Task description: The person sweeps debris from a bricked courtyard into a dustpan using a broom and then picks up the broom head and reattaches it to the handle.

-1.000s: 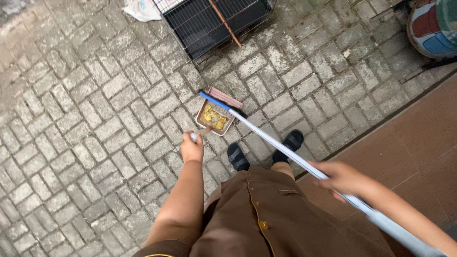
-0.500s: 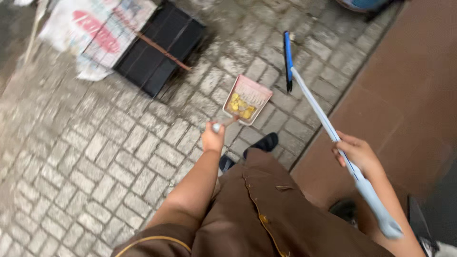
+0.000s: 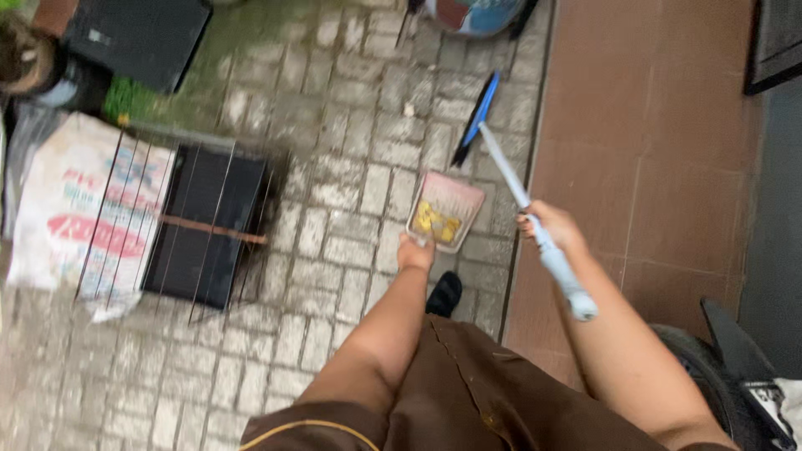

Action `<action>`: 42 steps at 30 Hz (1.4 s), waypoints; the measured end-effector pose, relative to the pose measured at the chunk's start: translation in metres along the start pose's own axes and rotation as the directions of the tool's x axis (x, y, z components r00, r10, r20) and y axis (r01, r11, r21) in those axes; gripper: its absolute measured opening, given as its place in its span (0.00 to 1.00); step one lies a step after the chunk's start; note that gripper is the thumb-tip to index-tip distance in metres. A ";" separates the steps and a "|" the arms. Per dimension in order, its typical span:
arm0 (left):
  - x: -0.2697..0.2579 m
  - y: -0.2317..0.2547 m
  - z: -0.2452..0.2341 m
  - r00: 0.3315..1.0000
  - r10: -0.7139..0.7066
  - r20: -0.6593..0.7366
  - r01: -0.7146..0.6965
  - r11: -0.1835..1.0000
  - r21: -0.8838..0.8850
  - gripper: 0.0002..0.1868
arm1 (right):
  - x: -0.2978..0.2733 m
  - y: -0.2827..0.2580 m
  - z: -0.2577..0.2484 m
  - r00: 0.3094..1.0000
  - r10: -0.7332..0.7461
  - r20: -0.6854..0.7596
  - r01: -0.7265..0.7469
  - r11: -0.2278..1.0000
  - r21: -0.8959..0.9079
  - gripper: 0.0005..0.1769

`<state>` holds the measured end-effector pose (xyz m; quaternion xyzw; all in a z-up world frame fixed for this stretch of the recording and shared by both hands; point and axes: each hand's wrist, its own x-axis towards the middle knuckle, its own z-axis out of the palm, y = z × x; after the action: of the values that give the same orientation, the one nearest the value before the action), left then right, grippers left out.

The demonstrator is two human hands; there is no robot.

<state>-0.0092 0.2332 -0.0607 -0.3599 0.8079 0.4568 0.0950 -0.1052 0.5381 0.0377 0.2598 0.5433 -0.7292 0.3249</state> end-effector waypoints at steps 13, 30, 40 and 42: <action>0.043 0.111 -0.064 0.694 -0.091 0.714 -0.198 0.930 0.311 0.36 | 0.007 -0.065 0.134 0.996 0.082 0.046 -0.093 0.786 0.611 0.13; 0.236 0.318 -0.205 0.470 -0.061 0.881 -0.355 0.900 0.252 0.17 | 0.103 0.045 0.162 0.838 -0.328 -0.436 -0.011 0.788 -0.615 0.30; 0.254 0.312 -0.154 0.660 0.063 0.749 -0.562 0.703 0.435 0.14 | 0.033 0.182 0.232 0.902 0.342 -0.263 0.131 0.363 0.923 0.25; 0.264 0.294 -0.140 0.670 0.046 0.741 -0.518 0.744 0.422 0.14 | 0.050 0.184 0.228 0.896 0.331 -0.295 0.232 0.216 0.948 0.26</action>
<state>-0.3720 0.0847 0.0884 0.0243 0.8613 0.2843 0.4205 -0.0051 0.2727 -0.0513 0.5792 0.0141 -0.8149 -0.0183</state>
